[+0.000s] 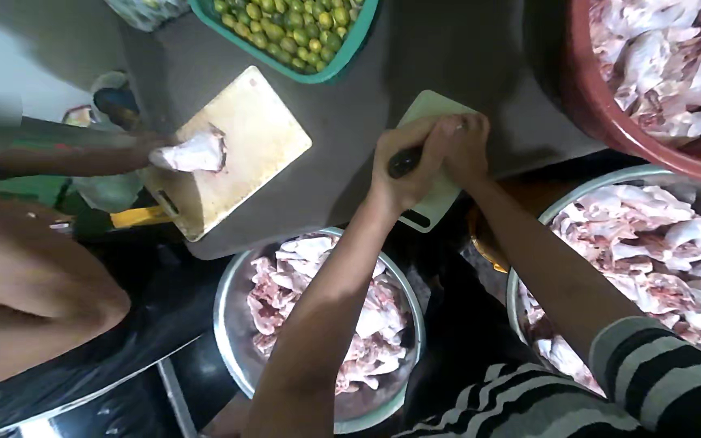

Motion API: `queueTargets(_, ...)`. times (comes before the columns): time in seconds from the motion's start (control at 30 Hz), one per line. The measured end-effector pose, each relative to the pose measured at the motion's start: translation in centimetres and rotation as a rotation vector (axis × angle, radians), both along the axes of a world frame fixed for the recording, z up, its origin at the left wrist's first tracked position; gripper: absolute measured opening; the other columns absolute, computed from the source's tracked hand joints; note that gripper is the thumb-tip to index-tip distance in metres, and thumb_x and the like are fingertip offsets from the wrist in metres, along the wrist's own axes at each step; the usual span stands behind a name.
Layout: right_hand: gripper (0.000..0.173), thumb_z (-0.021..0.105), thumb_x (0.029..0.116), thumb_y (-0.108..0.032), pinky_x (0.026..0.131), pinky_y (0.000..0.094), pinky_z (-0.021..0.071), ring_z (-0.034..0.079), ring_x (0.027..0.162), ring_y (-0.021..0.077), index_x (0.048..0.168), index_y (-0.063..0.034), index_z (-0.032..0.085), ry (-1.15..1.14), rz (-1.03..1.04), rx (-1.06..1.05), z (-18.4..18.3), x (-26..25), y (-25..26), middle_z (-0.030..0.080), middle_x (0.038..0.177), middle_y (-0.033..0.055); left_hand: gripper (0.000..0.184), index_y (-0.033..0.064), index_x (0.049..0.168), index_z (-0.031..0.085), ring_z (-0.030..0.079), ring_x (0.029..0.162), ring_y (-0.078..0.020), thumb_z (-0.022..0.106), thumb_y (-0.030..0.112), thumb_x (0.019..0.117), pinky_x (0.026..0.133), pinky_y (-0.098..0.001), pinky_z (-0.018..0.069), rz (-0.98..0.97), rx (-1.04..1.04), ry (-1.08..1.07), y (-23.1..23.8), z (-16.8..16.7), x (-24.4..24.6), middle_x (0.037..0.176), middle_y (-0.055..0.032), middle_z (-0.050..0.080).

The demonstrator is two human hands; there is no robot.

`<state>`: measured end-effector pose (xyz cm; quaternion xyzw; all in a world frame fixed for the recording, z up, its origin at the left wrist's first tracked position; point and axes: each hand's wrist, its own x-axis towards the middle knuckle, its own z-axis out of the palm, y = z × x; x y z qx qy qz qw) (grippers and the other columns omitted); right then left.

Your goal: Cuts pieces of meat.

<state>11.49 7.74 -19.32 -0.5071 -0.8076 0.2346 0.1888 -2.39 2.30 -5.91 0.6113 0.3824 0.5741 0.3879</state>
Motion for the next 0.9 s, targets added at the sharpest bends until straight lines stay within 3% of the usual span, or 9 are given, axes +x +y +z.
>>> queueTargets(0.07,0.024,0.058,0.1015,-0.013,0.115,0.0746,0.0192,0.05,0.134,0.0474,0.121,-0.0126,0.072,-0.045,0.015,-0.011,-0.5,0.2,0.1,0.065,0.133,0.0179,0.031,0.0146,0.08,0.061,0.051,0.056,0.0032,0.051,0.024,0.1081,0.055,-0.0189,0.0462,0.1,0.032,-0.047,-0.1,-1.3,-0.1,0.063,0.0122,0.053)
queueTargets(0.17,0.023,0.056,0.1034,-0.017,0.117,0.0729,0.018,0.05,0.134,0.0452,0.119,-0.0138,0.073,-0.056,0.011,-0.018,-0.9,0.2,0.2,0.065,0.134,0.015,0.033,0.0215,0.077,0.057,0.048,0.052,-0.0006,0.05,0.029,0.1088,0.052,-0.0212,0.0444,0.299,0.072,-0.237,-0.6,-2.7,-0.4,0.058,0.0125,0.049)
queueTargets(0.3,0.024,0.053,0.1043,-0.016,0.117,0.0714,0.0192,0.051,0.133,0.0449,0.118,-0.0122,0.073,-0.059,0.0,-0.02,-0.6,0.1,0.1,0.065,0.132,0.0164,0.047,0.0194,0.067,0.043,0.045,0.042,-0.0073,0.032,0.024,0.1119,0.048,-0.0252,0.0466,0.61,0.038,-0.434,-1.7,-2.9,-2.1,0.047,0.0076,0.039)
queueTargets(0.4,0.026,0.052,0.1056,-0.018,0.117,0.0708,0.0206,0.052,0.131,0.0464,0.119,-0.0108,0.073,-0.044,0.005,-0.008,-0.3,0.1,0.1,0.065,0.13,0.0189,0.052,0.0179,0.063,0.038,0.043,0.039,-0.0097,0.025,0.024,0.1133,0.046,-0.0268,0.0474,0.762,-0.002,-0.515,-2.0,-1.1,-2.5,0.045,0.0056,0.036)
queueTargets(0.53,0.03,0.05,0.107,-0.023,0.117,0.0685,0.0236,0.054,0.128,0.0474,0.12,-0.0083,0.072,-0.013,-0.017,0.042,-1.0,0.4,-0.1,0.064,0.13,0.0222,0.047,0.02,0.066,0.042,0.042,0.04,-0.0039,0.032,0.025,0.1122,0.043,-0.0206,0.0411,0.583,0.155,-0.435,-2.9,3.5,-1.6,0.047,0.0094,0.037)
queueTargets(0.67,0.031,0.05,0.1072,-0.027,0.116,0.0678,0.0254,0.056,0.125,0.0454,0.119,-0.012,0.074,0.012,-0.009,0.067,-1.2,0.5,-0.1,0.066,0.128,0.0202,0.04,0.0233,0.071,0.051,0.048,0.051,-0.0016,0.051,0.041,0.1072,0.052,-0.0213,0.0441,0.222,0.134,-0.212,-5.7,5.4,-0.9,0.056,0.0118,0.046)
queueTargets(0.77,0.029,0.052,0.1065,-0.025,0.116,0.068,0.0244,0.057,0.124,0.0458,0.118,-0.011,0.074,0.028,-0.012,0.043,-0.6,0.5,-0.3,0.067,0.127,0.0203,0.043,0.0204,0.071,0.051,0.047,0.05,-0.0021,0.05,0.044,0.1072,0.05,-0.0203,0.0423,0.059,0.147,-0.1,-6.8,6.6,0.0,0.056,0.0086,0.045)
queueTargets(0.83,0.028,0.053,0.1061,-0.025,0.115,0.0692,0.0241,0.057,0.124,0.0465,0.118,-0.0102,0.074,0.033,-0.008,0.044,-0.6,0.6,-0.3,0.067,0.126,0.021,0.043,0.0167,0.073,0.053,0.047,0.051,-0.0022,0.051,0.041,0.1079,0.05,-0.0204,0.0423,0.03,0.166,-0.087,-6.3,5.5,0.3,0.057,0.0068,0.047)
queueTargets(0.9,0.027,0.053,0.1066,-0.025,0.115,0.0709,0.0236,0.056,0.124,0.0466,0.117,-0.0116,0.074,0.034,0.005,0.067,-1.2,0.6,-0.3,0.066,0.127,0.0208,0.039,0.0139,0.074,0.057,0.049,0.053,0.0006,0.053,0.034,0.1075,0.051,-0.0191,0.0443,0.079,0.143,-0.067,-5.0,1.6,0.5,0.059,0.0077,0.05)
